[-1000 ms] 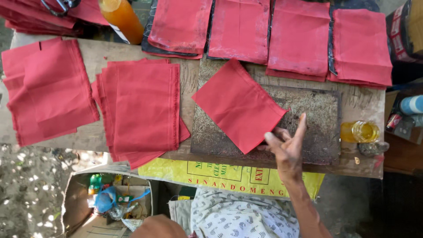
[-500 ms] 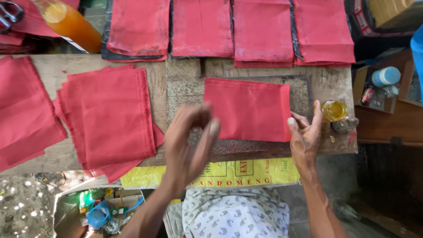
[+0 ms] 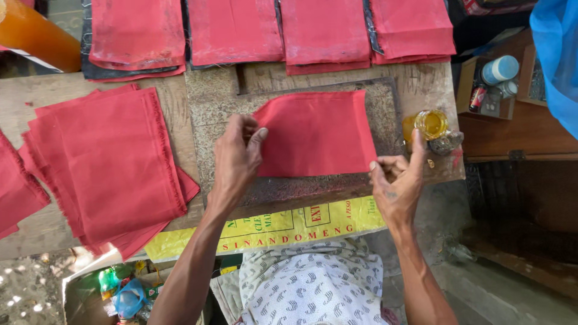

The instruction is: The person repeatedly applies a yellow viscous substance from a small jar onto red fabric squares using a cloth-wrapped applicator. They spread the substance across the surface of each square, then place the treated square onto a stack of similar items on the table.

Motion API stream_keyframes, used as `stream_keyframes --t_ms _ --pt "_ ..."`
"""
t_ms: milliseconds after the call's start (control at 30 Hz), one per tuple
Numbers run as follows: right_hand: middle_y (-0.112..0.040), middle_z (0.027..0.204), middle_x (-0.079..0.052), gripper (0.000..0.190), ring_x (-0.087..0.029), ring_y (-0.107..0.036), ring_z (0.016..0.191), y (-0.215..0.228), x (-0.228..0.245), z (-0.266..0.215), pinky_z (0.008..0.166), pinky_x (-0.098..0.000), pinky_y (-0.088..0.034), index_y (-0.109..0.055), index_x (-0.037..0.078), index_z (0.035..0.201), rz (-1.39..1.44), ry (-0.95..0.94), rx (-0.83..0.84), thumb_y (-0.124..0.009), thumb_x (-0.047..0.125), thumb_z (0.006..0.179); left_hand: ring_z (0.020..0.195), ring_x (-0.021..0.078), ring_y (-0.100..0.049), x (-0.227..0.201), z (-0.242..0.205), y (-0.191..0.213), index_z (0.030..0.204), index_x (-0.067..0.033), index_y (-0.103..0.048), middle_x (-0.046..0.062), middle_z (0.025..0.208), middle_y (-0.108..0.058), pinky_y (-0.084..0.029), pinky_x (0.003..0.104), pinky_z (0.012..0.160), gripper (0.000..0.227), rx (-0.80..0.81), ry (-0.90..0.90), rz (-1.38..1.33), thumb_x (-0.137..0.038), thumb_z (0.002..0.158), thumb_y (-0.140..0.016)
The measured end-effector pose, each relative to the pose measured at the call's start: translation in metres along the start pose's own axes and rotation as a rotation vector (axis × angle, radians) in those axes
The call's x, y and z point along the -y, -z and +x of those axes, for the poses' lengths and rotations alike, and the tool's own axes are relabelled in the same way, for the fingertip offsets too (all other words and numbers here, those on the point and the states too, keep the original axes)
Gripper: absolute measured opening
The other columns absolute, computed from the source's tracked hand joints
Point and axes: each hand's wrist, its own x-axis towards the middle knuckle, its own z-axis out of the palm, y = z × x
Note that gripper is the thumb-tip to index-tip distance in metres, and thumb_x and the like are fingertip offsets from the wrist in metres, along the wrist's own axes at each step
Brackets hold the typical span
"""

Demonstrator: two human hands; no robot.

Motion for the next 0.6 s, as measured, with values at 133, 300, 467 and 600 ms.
stream_keyframes --t_ms 133,300,467,600 --pt "-0.070 0.095 -0.007 0.090 -0.009 -0.062 0.081 0.018 -0.009 0.004 0.074 -0.0224 -0.050 -0.017 0.005 0.170 -0.041 0.166 -0.100 -0.072 -0.005 0.099 0.079 0.0158 -0.070 -0.009 -0.010 -0.005 0.129 -0.0030 -0.045 0.015 0.104 -0.073 -0.058 0.030 0.065 0.053 0.098 -0.046 -0.220 -0.009 0.087 -0.076" --pt "-0.070 0.093 -0.007 0.091 -0.009 -0.063 0.079 0.041 -0.033 0.001 0.071 -0.0224 -0.051 -0.017 0.005 0.168 -0.106 0.116 -0.147 -0.074 -0.003 0.097 0.083 0.0174 -0.065 -0.009 -0.018 -0.032 0.128 0.0019 -0.055 0.017 0.120 -0.063 -0.059 0.032 0.068 0.045 0.201 -0.166 -0.367 -0.010 0.089 -0.075" --pt "-0.071 0.092 -0.007 0.092 -0.009 -0.064 0.079 0.044 -0.054 -0.001 0.073 -0.0220 -0.053 -0.019 0.004 0.166 0.042 0.026 -0.136 -0.076 0.000 0.094 0.082 0.0207 -0.070 -0.008 -0.039 -0.020 0.136 -0.0036 -0.043 0.019 0.113 -0.066 -0.065 0.033 0.070 0.052 0.154 0.022 -0.202 -0.029 0.098 -0.068" --pt "-0.071 0.094 -0.008 0.093 -0.009 -0.064 0.080 0.045 -0.064 -0.002 0.074 -0.0220 -0.053 -0.018 0.003 0.166 0.173 0.018 -0.115 -0.078 0.001 0.094 0.091 0.0200 -0.072 -0.008 -0.063 -0.014 0.139 -0.0051 -0.036 0.019 0.114 -0.062 -0.067 0.035 0.071 0.070 0.231 -0.059 -0.229 -0.030 0.087 -0.077"
